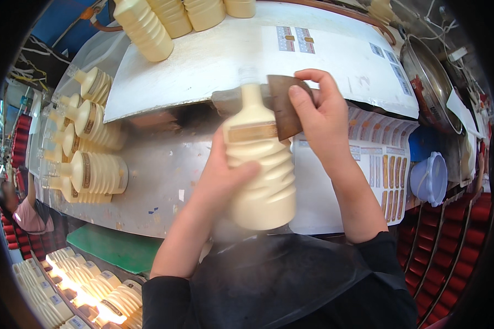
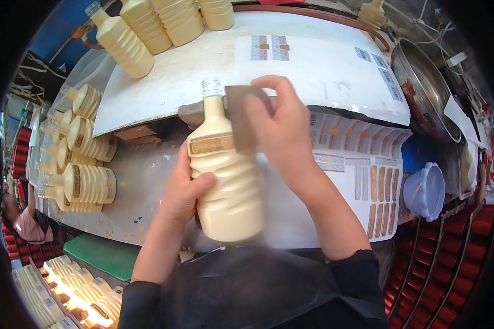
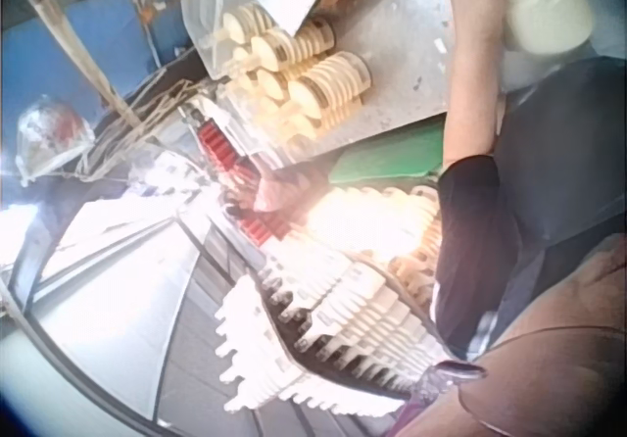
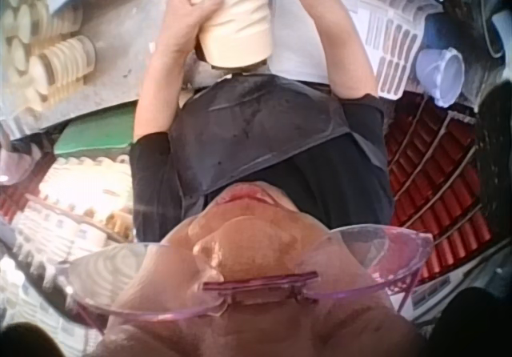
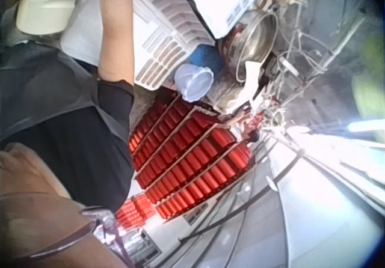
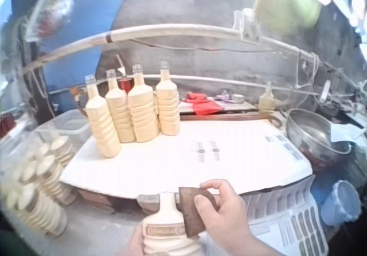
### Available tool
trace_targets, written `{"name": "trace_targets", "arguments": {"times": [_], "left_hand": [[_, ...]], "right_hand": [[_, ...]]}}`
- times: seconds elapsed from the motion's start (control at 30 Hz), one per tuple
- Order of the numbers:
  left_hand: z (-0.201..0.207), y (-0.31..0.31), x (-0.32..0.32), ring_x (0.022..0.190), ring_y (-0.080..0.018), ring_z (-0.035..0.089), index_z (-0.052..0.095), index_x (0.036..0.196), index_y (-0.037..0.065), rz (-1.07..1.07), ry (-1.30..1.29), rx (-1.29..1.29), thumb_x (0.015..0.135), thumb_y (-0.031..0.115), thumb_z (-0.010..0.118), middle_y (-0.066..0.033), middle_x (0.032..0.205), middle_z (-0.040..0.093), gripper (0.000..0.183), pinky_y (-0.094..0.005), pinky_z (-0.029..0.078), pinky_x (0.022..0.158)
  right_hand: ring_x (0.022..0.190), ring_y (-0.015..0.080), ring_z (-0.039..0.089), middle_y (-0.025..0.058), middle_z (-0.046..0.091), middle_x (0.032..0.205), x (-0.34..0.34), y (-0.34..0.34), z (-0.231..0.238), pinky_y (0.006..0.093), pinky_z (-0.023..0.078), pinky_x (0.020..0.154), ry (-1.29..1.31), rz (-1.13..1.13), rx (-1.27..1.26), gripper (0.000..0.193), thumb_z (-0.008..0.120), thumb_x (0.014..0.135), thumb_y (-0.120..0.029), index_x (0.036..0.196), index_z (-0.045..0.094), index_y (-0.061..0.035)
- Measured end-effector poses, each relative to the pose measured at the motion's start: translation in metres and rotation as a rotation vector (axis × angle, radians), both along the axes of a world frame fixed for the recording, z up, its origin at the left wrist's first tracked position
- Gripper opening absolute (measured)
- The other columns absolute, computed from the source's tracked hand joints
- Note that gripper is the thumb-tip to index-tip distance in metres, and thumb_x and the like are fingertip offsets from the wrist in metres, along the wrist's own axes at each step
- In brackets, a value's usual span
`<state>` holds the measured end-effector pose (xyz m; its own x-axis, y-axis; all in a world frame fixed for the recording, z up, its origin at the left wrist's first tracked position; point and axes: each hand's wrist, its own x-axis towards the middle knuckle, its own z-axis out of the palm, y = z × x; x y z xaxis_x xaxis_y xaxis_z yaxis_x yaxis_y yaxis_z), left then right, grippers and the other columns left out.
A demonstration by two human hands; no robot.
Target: The person applies adhesive labels to the bodies of cream-colored plastic bottles. They peel each label from a backing sheet, position it on the bottle, and smooth it down with their fingers. Finished bottles are placed on a nearby table.
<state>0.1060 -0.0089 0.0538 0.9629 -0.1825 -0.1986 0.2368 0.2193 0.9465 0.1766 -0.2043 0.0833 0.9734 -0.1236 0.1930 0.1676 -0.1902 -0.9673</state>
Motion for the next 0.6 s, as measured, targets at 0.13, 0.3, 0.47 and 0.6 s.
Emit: {"name": "trace_targets", "arguments": {"times": [0.13, 0.3, 0.47, 0.6], "left_hand": [[0.018, -0.012, -0.002, 0.129, -0.0253, 0.058, 0.028, 0.157, 0.003, 0.046, -0.052, 0.148, 0.084, 0.020, 0.081, -0.0173, 0.141, 0.056, 0.091, -0.0406, 0.048, 0.109], [0.037, -0.024, -0.007, 0.122, -0.0362, 0.067, 0.038, 0.148, 0.004, 0.115, -0.119, 0.489, 0.084, 0.036, 0.083, -0.0228, 0.130, 0.066, 0.085, -0.0431, 0.052, 0.101], [0.033, -0.020, -0.007, 0.124, -0.0378, 0.065, 0.036, 0.149, 0.003, 0.107, -0.115, 0.482, 0.083, 0.036, 0.083, -0.0235, 0.132, 0.065, 0.088, -0.0440, 0.051, 0.103], [0.017, -0.013, -0.006, 0.124, -0.0375, 0.064, 0.031, 0.152, 0.002, 0.095, -0.166, 0.380, 0.083, 0.034, 0.083, -0.0247, 0.133, 0.063, 0.092, -0.0433, 0.050, 0.104]], "right_hand": [[0.068, 0.0153, 0.060, 0.0058, 0.068, 0.075, 0.001, 0.024, 0.017, 0.0308, 0.047, 0.063, -0.067, 0.023, -0.276, 0.022, 0.065, 0.099, -0.014, 0.119, 0.060, -0.0067], [0.069, 0.0395, 0.070, 0.0162, 0.071, 0.073, -0.008, 0.059, 0.038, 0.0483, 0.055, 0.067, -0.224, 0.028, -0.724, 0.022, 0.063, 0.098, -0.022, 0.114, 0.057, -0.0084], [0.070, 0.0377, 0.071, 0.0160, 0.070, 0.073, -0.009, 0.068, 0.040, 0.0476, 0.054, 0.064, -0.240, -0.017, -0.905, 0.021, 0.066, 0.095, -0.019, 0.114, 0.062, -0.0124], [0.063, 0.0270, 0.069, 0.0122, 0.068, 0.069, -0.003, 0.033, 0.028, 0.0401, 0.052, 0.061, -0.243, -0.081, -0.713, 0.022, 0.067, 0.096, -0.019, 0.116, 0.064, -0.0107]]}}
